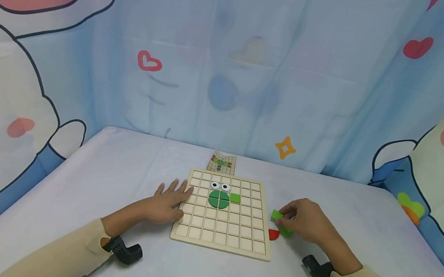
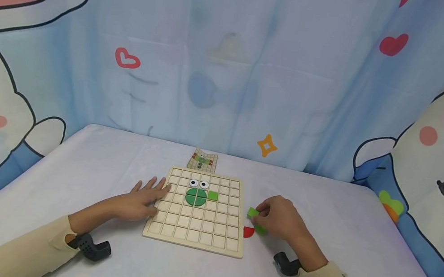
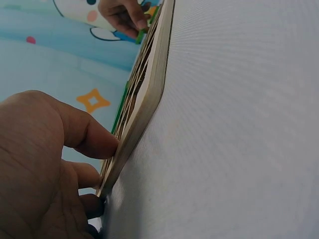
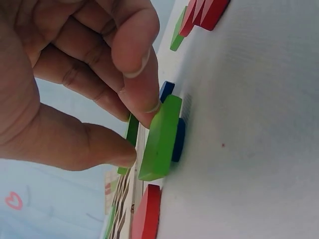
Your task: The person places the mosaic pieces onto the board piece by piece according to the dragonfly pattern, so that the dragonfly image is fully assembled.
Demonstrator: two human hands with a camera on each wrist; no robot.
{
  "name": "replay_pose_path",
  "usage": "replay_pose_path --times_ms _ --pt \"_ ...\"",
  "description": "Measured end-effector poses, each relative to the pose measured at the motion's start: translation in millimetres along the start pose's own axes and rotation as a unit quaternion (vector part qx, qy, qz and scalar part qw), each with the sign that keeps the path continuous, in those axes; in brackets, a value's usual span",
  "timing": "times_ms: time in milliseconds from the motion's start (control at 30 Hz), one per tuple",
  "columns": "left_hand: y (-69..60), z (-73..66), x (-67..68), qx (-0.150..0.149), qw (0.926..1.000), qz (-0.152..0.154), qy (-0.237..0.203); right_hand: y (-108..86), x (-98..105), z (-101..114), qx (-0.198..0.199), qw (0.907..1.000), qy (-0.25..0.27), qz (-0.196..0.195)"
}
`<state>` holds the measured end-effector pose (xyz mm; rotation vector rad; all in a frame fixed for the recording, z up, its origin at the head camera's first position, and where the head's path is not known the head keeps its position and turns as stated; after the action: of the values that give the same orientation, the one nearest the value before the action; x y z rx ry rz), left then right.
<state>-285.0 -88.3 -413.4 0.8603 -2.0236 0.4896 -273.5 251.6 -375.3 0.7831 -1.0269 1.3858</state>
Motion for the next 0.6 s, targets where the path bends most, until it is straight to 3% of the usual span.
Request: replay_pose_path --times_ms 600 --pt "0.0 -0.1 -0.1 0.0 1.0 0.003 0.0 2.8 -0.6 -3.4 0.014 0.9995 0.026 -0.009"
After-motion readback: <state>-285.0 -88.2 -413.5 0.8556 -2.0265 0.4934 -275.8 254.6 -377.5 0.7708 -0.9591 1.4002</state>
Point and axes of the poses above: each hand's wrist, its own y-axis towards the middle knuckle, its own x-axis out of the back of the hand, z = x × y, the point moved 5 cm from there along y, towards the middle knuckle, and after that the axes turned 13 degrees about -x, right-handed, at the moved point
